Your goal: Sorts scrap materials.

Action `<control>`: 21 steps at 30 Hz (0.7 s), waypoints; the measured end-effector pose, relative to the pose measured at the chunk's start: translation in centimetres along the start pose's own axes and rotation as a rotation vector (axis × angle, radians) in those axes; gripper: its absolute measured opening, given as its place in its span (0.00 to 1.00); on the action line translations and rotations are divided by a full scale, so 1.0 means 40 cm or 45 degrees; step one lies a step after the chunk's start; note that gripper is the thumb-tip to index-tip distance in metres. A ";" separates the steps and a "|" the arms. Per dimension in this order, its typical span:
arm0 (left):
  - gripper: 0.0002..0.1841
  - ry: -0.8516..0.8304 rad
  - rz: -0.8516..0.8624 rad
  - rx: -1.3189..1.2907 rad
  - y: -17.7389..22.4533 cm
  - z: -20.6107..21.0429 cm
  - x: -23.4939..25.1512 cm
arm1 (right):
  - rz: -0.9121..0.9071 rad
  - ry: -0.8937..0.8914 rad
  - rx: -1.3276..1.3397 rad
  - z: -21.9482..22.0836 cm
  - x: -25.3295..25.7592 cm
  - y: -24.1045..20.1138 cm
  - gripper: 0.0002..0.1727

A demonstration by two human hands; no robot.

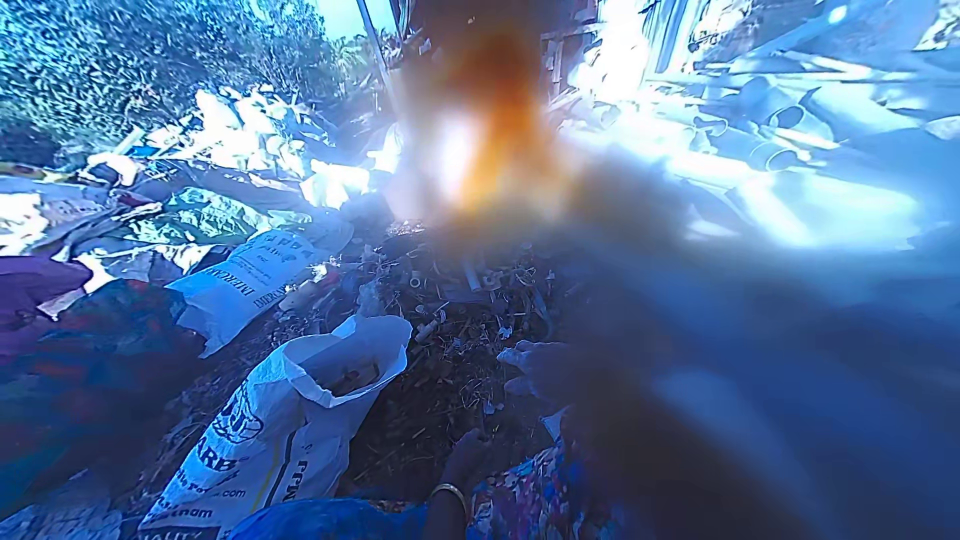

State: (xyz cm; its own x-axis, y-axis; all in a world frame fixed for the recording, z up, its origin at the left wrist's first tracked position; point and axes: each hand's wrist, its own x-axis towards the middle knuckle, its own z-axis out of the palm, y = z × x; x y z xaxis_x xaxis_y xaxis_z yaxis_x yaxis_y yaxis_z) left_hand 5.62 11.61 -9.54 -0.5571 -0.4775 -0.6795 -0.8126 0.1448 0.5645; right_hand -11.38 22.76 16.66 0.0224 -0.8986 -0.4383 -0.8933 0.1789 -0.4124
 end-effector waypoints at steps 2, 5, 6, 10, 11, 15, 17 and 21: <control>0.22 -0.006 -0.004 0.018 0.005 0.001 -0.006 | 0.018 -0.020 -0.010 0.006 0.010 0.007 0.32; 0.23 0.011 -0.011 -0.019 0.008 0.004 -0.009 | 0.067 -0.044 -0.030 0.016 0.021 0.015 0.31; 0.24 0.011 -0.021 -0.038 0.013 0.002 -0.012 | 0.057 -0.030 -0.053 0.020 0.025 0.020 0.31; 0.23 0.001 -0.019 0.013 0.001 -0.002 -0.014 | -0.016 0.007 -0.021 0.025 0.029 0.026 0.32; 0.24 -0.009 -0.016 0.031 -0.011 -0.003 -0.005 | -0.025 0.007 -0.022 0.024 0.030 0.023 0.32; 0.23 -0.005 -0.045 0.006 -0.004 -0.001 -0.013 | -0.015 0.005 -0.101 0.025 0.035 0.012 0.31; 0.23 0.011 -0.039 -0.016 -0.015 0.002 0.003 | -0.050 0.018 -0.104 0.026 0.038 0.010 0.31; 0.23 -0.004 -0.049 0.032 -0.016 0.000 -0.011 | -0.098 -0.012 -0.074 0.024 0.034 -0.007 0.32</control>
State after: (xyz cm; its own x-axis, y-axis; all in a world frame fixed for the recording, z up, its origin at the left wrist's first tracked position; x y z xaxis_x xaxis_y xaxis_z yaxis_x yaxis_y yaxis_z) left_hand 6.39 11.73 -9.58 -0.5256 -0.4806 -0.7020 -0.8376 0.1479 0.5259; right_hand -10.69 21.88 15.42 0.0957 -0.9048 -0.4149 -0.9135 0.0858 -0.3978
